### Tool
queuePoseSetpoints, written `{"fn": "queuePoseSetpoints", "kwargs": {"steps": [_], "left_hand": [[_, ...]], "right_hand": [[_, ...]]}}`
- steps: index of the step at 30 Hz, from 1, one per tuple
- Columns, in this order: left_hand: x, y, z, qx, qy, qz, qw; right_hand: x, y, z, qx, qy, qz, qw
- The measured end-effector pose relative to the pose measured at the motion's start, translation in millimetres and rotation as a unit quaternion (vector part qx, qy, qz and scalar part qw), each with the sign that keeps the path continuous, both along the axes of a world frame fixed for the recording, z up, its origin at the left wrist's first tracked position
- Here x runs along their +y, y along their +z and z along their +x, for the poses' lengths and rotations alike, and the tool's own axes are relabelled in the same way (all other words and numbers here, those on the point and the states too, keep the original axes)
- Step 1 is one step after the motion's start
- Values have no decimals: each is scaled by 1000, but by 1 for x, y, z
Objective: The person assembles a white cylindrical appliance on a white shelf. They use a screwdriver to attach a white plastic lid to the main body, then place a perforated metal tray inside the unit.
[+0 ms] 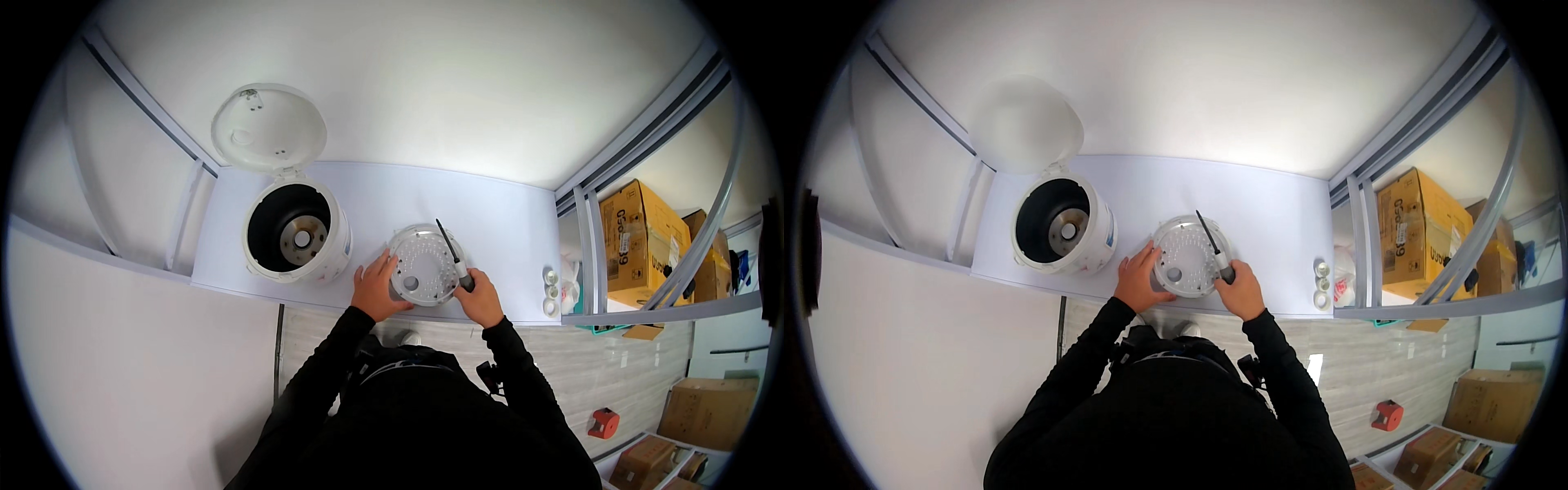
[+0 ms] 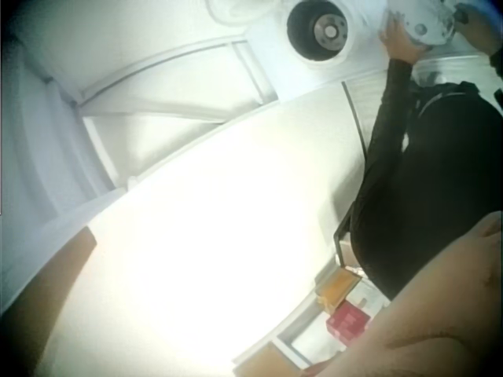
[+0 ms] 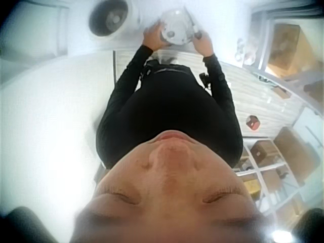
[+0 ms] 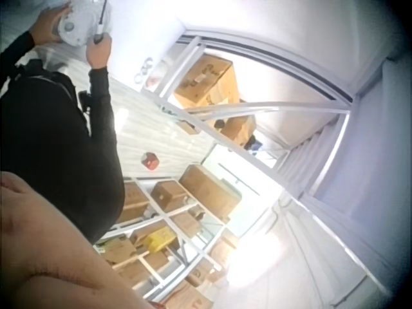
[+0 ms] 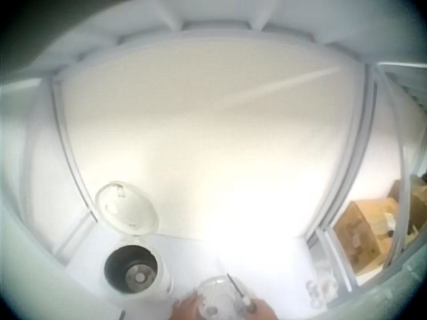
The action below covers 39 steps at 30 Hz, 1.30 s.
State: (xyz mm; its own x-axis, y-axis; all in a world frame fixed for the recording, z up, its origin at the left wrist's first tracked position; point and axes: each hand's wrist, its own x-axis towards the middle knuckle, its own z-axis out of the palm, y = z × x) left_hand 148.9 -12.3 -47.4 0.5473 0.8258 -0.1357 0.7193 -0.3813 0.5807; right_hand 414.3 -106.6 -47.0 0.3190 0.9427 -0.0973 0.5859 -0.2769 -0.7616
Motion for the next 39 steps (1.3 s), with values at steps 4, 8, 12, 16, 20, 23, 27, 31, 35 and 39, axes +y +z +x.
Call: {"fn": "queuePoseSetpoints", "kwargs": {"steps": [4, 8, 12, 16, 20, 23, 27, 31, 35, 39], "left_hand": [[-1, -1, -1, 3, -3, 15, 1000], [-2, -1, -1, -28, 5, 24, 999], [-6, -2, -2, -66, 8, 39, 997], [-11, -10, -1, -110, 15, 51, 992], [-14, -13, 1, -138, 20, 46, 989], [-15, -16, 1, -164, 22, 38, 985], [-16, -15, 3, -169, 23, 39, 985], [-16, -12, 3, -157, 20, 51, 986], [-12, -5, 2, -142, 16, 45, 989], [-11, -3, 3, -125, 18, 51, 991]], "right_hand": [[-1, 0, -1, -5, 2, 14, 1000], [0, 3, -3, -12, 2, 19, 1000], [1, 2, -3, 0, 6, 18, 1000], [1, -2, -3, -2, 6, 36, 999], [1, -4, -3, -13, 6, 70, 997], [3, -4, 1, -2, 9, 54, 998], [2, -10, 2, 12, 15, 69, 997], [2, -10, 3, 12, 20, 63, 998], [3, -7, 3, 26, 8, 44, 999], [4, -5, 4, 30, 13, 37, 999]]}}
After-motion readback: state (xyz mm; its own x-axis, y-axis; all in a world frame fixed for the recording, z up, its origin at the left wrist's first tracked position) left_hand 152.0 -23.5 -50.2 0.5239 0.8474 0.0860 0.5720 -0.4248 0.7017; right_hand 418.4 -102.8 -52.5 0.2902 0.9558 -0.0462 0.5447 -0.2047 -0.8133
